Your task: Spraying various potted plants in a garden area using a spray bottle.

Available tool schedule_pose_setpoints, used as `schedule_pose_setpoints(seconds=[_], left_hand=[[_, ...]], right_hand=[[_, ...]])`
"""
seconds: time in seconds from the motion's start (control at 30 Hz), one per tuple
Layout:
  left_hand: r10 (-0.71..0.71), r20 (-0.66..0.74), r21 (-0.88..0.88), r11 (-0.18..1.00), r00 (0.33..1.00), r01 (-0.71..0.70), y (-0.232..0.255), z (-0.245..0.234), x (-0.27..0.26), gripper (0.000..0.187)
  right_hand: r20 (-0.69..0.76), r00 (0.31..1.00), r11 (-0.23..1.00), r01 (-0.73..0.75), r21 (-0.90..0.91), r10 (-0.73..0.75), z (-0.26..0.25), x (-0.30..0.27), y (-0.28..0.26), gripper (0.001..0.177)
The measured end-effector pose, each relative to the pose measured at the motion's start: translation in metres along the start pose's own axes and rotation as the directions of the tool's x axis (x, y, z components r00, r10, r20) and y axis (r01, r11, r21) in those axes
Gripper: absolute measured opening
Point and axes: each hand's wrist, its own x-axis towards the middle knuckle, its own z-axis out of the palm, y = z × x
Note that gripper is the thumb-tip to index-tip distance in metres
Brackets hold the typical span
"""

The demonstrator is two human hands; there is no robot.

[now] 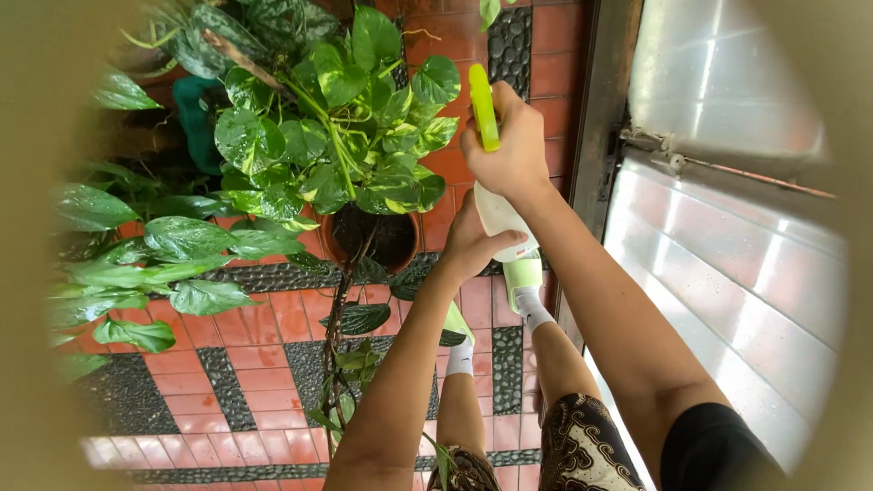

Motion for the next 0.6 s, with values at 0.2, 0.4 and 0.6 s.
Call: schedule_pose_setpoints(seconds=[0.2, 0.4, 0.6], left_hand=[[0.005, -0.017, 0.112, 0.994, 1.000, -0.003, -0.006, 0.000, 0.000, 0.089], [0.027, -0.017, 0.276, 0.961, 1.000, -0.021, 0.006, 0.009, 0.005, 0.090], [0.060, -0.039, 0.306, 0.951, 0.997, -0.045, 0.016, 0.022, 0.005, 0.095]], right_hand=[[-0.004, 0.999, 0.999, 0.041, 0.016, -0.041, -0.001, -0.002, 0.005, 0.024], [-0.001, 0.999, 0.998, -0.042, 0.044, 0.042, -0.019, -0.005, -0.004, 0.023], [-0.041, 0.999, 0.999, 0.033, -0.031, -0.034, -0.029, -0.008, 0.001, 0.017]])
